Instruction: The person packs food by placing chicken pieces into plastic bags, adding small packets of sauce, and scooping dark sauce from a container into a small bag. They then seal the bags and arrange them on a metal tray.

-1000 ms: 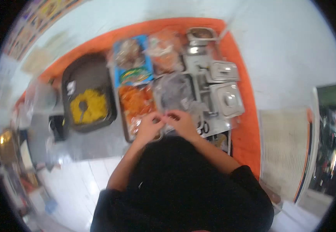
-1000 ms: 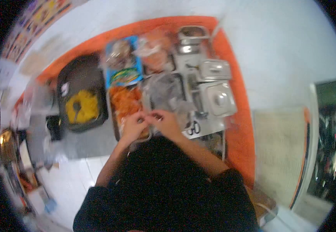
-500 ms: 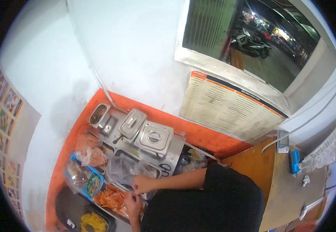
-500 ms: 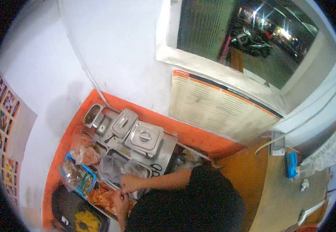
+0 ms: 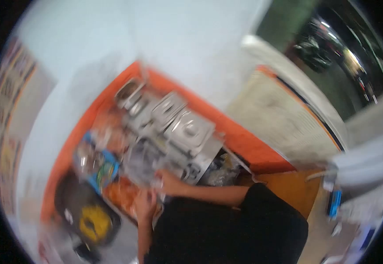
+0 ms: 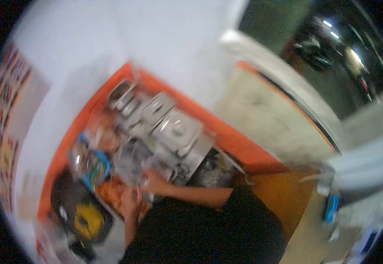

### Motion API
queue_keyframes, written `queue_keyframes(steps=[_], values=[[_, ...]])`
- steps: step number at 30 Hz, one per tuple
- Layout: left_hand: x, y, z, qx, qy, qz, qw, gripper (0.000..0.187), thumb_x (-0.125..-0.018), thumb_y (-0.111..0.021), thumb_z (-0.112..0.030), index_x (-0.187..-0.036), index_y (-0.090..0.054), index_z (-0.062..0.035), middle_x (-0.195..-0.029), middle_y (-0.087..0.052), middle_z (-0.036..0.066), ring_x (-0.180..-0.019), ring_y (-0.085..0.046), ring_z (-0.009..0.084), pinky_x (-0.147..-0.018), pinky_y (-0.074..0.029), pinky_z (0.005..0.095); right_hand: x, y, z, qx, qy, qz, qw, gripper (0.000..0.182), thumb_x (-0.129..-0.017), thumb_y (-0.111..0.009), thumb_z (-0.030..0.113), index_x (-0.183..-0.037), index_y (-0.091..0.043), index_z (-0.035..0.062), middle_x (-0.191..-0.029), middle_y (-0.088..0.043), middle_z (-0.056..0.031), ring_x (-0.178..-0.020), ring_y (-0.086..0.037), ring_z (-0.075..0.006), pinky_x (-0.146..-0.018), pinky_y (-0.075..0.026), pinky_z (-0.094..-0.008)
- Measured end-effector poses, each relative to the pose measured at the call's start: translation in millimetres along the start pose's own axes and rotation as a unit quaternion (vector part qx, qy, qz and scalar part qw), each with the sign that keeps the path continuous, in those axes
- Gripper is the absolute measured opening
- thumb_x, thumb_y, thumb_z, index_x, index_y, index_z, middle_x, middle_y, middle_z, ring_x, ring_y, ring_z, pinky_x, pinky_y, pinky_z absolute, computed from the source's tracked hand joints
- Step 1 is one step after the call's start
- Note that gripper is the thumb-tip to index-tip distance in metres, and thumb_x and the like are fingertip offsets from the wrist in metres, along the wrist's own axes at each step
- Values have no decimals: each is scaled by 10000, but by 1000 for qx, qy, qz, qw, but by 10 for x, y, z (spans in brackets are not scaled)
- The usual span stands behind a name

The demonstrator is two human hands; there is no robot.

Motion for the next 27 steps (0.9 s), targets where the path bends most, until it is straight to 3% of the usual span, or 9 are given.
queue_keyframes(steps=[2,6,9,12,15,19,22,25,27], values=[[18,-3,8,-9,8,19,1000,134,-885,-656,-134,-852,-586,-24,-791,-620,159,-745,-622,363,-653,-495,441,-49,48,102,-77,-40,-26,996,588,-720,-843,188,-1198,-534,41,-1081,-527,-90,-789,-542,-168,-712,-496,-312],[-55,45,47,-26,-4,-74,997,144,-835,-684,-88,-833,-558,-20,-765,-596,147,-718,-623,357,-629,-497,429,-136,-1,-33,-45,-20,-127,991,470,-750,-763,-9,-1144,-512,48,-1048,-510,-65,-748,-528,-105,-658,-475,-245],[-111,37,233,72,111,-103,986,111,-827,-695,-73,-815,-596,-23,-745,-609,154,-692,-632,338,-616,-505,421,-199,-24,221,-84,-31,-114,989,467,-761,-765,-21,-1132,-491,51,-1026,-498,-53,-729,-522,-86,-639,-463,-233],[-138,151,34,125,34,-100,986,138,-807,-703,-67,-795,-576,-14,-726,-601,158,-668,-636,331,-600,-503,413,-331,9,292,-56,13,-109,992,477,-760,-778,-16,-1119,-472,58,-999,-486,-38,-722,-520,-75,-623,-454,-230],[-121,152,83,70,85,-135,985,171,-786,-714,-62,-770,-552,-10,-689,-574,142,-625,-607,302,-587,-491,385,-415,-59,289,-97,-11,-137,986,419,-702,-789,-2,-1011,-511,49,-930,-499,-48,-703,-499,-131,-628,-435,-278],[-154,445,381,147,259,-210,931,200,-740,-718,-38,-778,-522,-25,-716,-552,104,-651,-535,269,-609,-457,344,-474,-85,633,-66,70,-85,992,304,-722,-780,11,-868,-516,44,-846,-489,-39,-694,-494,-134,-615,-424,-267],[-373,598,155,63,78,-169,981,294,-731,-768,-55,-975,-610,-13,-998,-657,168,-950,-652,299,-785,-519,401,-599,-22,639,-100,45,-66,992,266,-764,-758,22,-793,-495,49,-823,-513,-19,-708,-507,-114,-587,-414,-257],[-542,602,-125,72,-49,-73,994,507,-733,-797,-90,-1196,-603,-17,-1215,-634,178,-1159,-594,335,-971,-469,445,-740,-102,457,-278,-146,32,949,247,-815,-692,-52,-808,-484,81,-843,-544,12,-677,-495,-57,-541,-366,-196],[-551,498,20,38,-52,-32,997,623,-750,-806,-127,-1316,-558,-45,-1289,-612,173,-1249,-548,361,-1064,-410,454,-772,-82,462,-238,-151,75,957,220,-815,-691,-49,-833,-519,87,-843,-554,15,-709,-505,-54,-575,-383,-205]])
Point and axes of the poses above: each hand's wrist, its own x-axis away from the middle knuckle, its own y-axis out of the back of the hand, z = x × y, the point moved 8 cm from there along -x, towards the middle knuckle
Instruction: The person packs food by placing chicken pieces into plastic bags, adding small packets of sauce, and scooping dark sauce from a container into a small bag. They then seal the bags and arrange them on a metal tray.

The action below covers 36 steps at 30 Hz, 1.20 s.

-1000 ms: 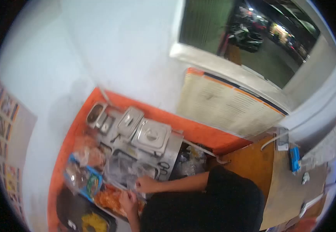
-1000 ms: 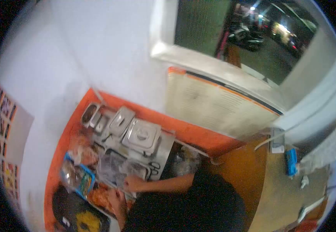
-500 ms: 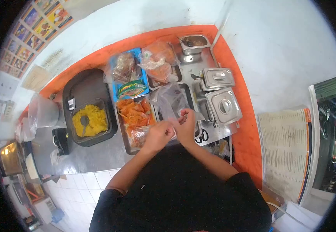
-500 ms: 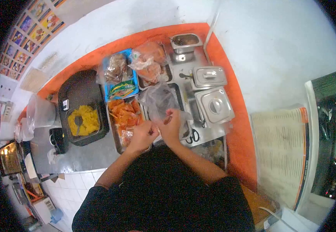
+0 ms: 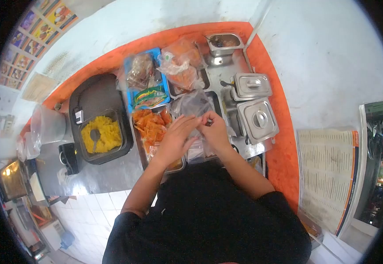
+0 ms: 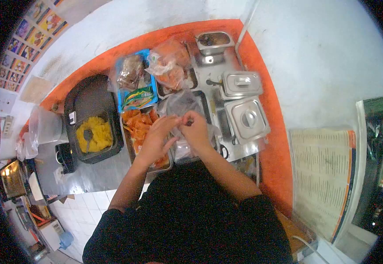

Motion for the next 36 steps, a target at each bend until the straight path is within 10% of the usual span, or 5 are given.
queue_keyframes(steps=[7,16,26,32,36], values=[[-85,206,370,66,84,-84,991,717,-705,-867,-164,-1338,-553,-41,-1232,-630,167,-1148,-587,362,-990,-457,423,-718,239,713,-3,104,25,994,243,-804,-718,84,-1043,-688,57,-932,-669,-20,-840,-602,-121,-741,-485,-283],[-436,136,524,64,137,-80,985,838,-650,-922,-148,-1373,-515,-32,-1204,-592,152,-1084,-588,296,-916,-483,372,-3334,497,1438,571,313,-141,746,277,-831,-691,258,-1005,-724,45,-1042,-672,-177,-970,-645,-361,-851,-527,-469],[-799,36,967,126,165,-84,975,756,-673,-912,-140,-1324,-548,-20,-1179,-611,145,-1035,-595,284,-883,-493,366,-3909,1417,1725,607,279,-108,736,292,-912,-633,284,-888,-734,11,-875,-707,-205,-830,-693,-390,-774,-537,-479],[-1212,-204,958,149,128,-22,980,684,-714,-889,-145,-1302,-563,-20,-1189,-614,155,-1103,-600,313,-943,-487,384,-3865,1558,1414,379,154,-57,911,279,-873,-695,282,-832,-743,10,-798,-704,-184,-845,-683,-382,-760,-532,-454],[-1240,-253,1003,148,116,-26,982,674,-717,-885,-134,-1300,-567,-20,-1194,-608,152,-1104,-600,310,-958,-486,388,-3875,1493,1457,392,245,-68,884,260,-872,-699,273,-832,-751,21,-727,-710,-144,-744,-687,-328,-705,-536,-407]])
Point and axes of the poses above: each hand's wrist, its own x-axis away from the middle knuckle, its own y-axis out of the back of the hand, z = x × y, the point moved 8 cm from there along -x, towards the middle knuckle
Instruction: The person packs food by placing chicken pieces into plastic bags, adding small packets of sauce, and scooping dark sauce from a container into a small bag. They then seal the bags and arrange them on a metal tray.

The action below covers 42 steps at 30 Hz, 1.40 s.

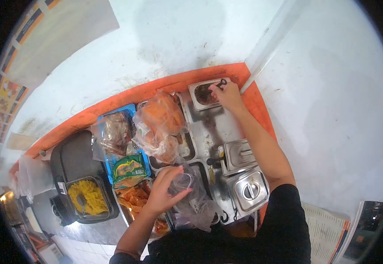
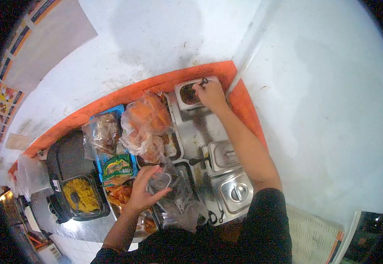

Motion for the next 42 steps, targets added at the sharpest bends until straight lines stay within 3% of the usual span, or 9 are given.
queue_keyframes(steps=[5,8,14,23,26,29,35,38,42], values=[[61,27,68,4,35,-6,999,712,-711,-885,-125,-1334,-553,-30,-1206,-603,148,-1100,-600,297,-962,-487,378,26,-102,-116,-70,-107,36,991,260,-883,-690,261,-822,-756,17,-679,-708,-121,-571,-667,-228,-588,-526,-349],[97,57,92,-18,42,-3,999,738,-711,-884,-118,-1359,-538,-39,-1208,-598,146,-1096,-599,288,-939,-496,367,29,-68,73,-31,-90,45,994,269,-933,-646,205,-907,-732,-48,-721,-709,-108,-597,-645,-118,-560,-519,-262],[61,73,43,6,32,-9,999,737,-719,-877,-107,-1367,-533,-42,-1213,-589,147,-1101,-592,282,-925,-496,354,-80,-70,-316,-268,-160,-30,950,232,-910,-669,195,-854,-738,-20,-670,-694,-113,-566,-647,-158,-519,-501,-289],[-56,32,0,5,9,-10,1000,709,-738,-862,-96,-1360,-531,-19,-1238,-572,156,-1118,-587,282,-928,-497,359,95,63,-549,-389,-242,-79,885,225,-967,-612,192,-958,-705,-12,-750,-686,-94,-587,-604,-141,-546,-493,-269],[-117,25,-54,13,10,-4,1000,700,-744,-857,-100,-1356,-531,-14,-1235,-573,157,-1122,-584,293,-934,-493,363,117,122,-524,-354,-224,-99,903,225,-974,-615,189,-950,-722,-8,-785,-704,-96,-629,-633,-149,-576,-510,-267],[-154,9,-92,7,8,-6,1000,698,-740,-858,-93,-1352,-532,-13,-1224,-575,158,-1103,-588,287,-919,-495,356,140,64,-194,-214,-72,28,974,197,-960,-635,172,-957,-742,7,-851,-732,-111,-682,-664,-171,-632,-532,-300],[-159,-25,-54,13,3,-7,1000,701,-736,-858,-89,-1351,-530,-14,-1211,-577,150,-1069,-590,278,-894,-498,353,238,158,174,-72,61,-26,995,158,-904,-697,157,-975,-741,23,-848,-733,-130,-687,-683,-223,-698,-537,-367],[-154,-42,-65,-1,3,-4,1000,705,-733,-860,-92,-1352,-531,-19,-1208,-578,148,-1066,-589,279,-894,-497,355,188,-112,-280,-51,-23,-13,998,155,-912,-692,155,-942,-739,11,-807,-730,-124,-655,-680,-194,-648,-541,-338],[-150,-40,-54,-1,9,-2,1000,715,-729,-864,-91,-1357,-529,-28,-1207,-573,148,-1064,-589,276,-896,-499,356,246,-98,-61,-238,-155,-9,959,166,-957,-641,105,-980,-717,-41,-821,-722,-115,-684,-663,-138,-616,-547,-271]])
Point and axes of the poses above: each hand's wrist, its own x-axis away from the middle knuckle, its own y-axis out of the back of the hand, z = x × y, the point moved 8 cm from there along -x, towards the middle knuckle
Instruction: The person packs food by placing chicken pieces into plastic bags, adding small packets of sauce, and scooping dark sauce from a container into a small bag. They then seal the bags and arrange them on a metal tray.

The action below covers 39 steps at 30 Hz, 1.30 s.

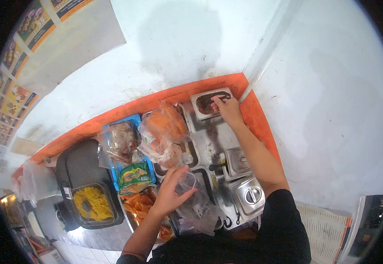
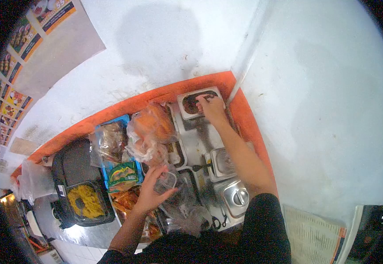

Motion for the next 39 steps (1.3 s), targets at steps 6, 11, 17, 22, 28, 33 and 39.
queue_keyframes(steps=[6,11,17,22,28,33,39], values=[[-11,15,12,18,2,1,1000,724,-729,-865,-99,-1362,-521,-26,-1222,-554,150,-1092,-575,280,-902,-500,364,-53,99,-165,-155,-23,-38,987,220,-967,-646,159,-1022,-691,-50,-827,-711,-139,-665,-650,-154,-621,-547,-280],[-144,15,-19,18,-19,-22,999,744,-725,-870,-107,-1373,-512,-24,-1240,-541,152,-1084,-569,286,-898,-503,359,-111,304,-365,-269,-52,-62,960,241,-978,-640,182,-1055,-670,-44,-862,-699,-140,-691,-636,-164,-655,-541,-279],[-731,121,-161,11,-53,-96,994,773,-706,-870,-99,-1382,-503,-27,-1219,-551,156,-1066,-570,282,-891,-508,373,-70,591,-460,-345,-48,-105,931,236,-994,-608,188,-1029,-660,-39,-838,-690,-127,-690,-625,-171,-640,-529,-282],[-1432,99,-323,-56,-95,-123,986,782,-706,-848,-62,-1395,-480,-17,-1206,-552,158,-1077,-558,300,-933,-482,377,72,823,-195,-356,-22,-119,927,233,-1002,-604,195,-1072,-639,-25,-851,-683,-114,-703,-616,-155,-648,-524,-270],[-2153,-140,40,-47,-98,-168,980,840,-695,-841,-37,-1424,-425,-3,-1197,-552,164,-1090,-551,325,-966,-466,399,325,1028,379,-365,11,-117,924,248,-1008,-601,202,-1100,-636,-25,-871,-689,-108,-721,-622,-137,-667,-530,-260],[-2397,-246,107,-23,-88,-161,983,900,-664,-864,-35,-1437,-404,6,-1170,-564,169,-1072,-563,323,-944,-478,400,500,1089,685,-375,39,-109,920,259,-1007,-605,205,-1113,-637,-29,-890,-698,-110,-752,-640,-137,-695,-540,-255],[-2501,-338,112,-3,-79,-156,985,971,-662,-876,-32,-1477,-348,6,-1069,-609,149,-974,-624,268,-886,-528,373,697,912,804,-360,52,-106,925,268,-1003,-614,200,-1130,-637,-35,-922,-712,-117,-779,-658,-149,-729,-548,-273]])
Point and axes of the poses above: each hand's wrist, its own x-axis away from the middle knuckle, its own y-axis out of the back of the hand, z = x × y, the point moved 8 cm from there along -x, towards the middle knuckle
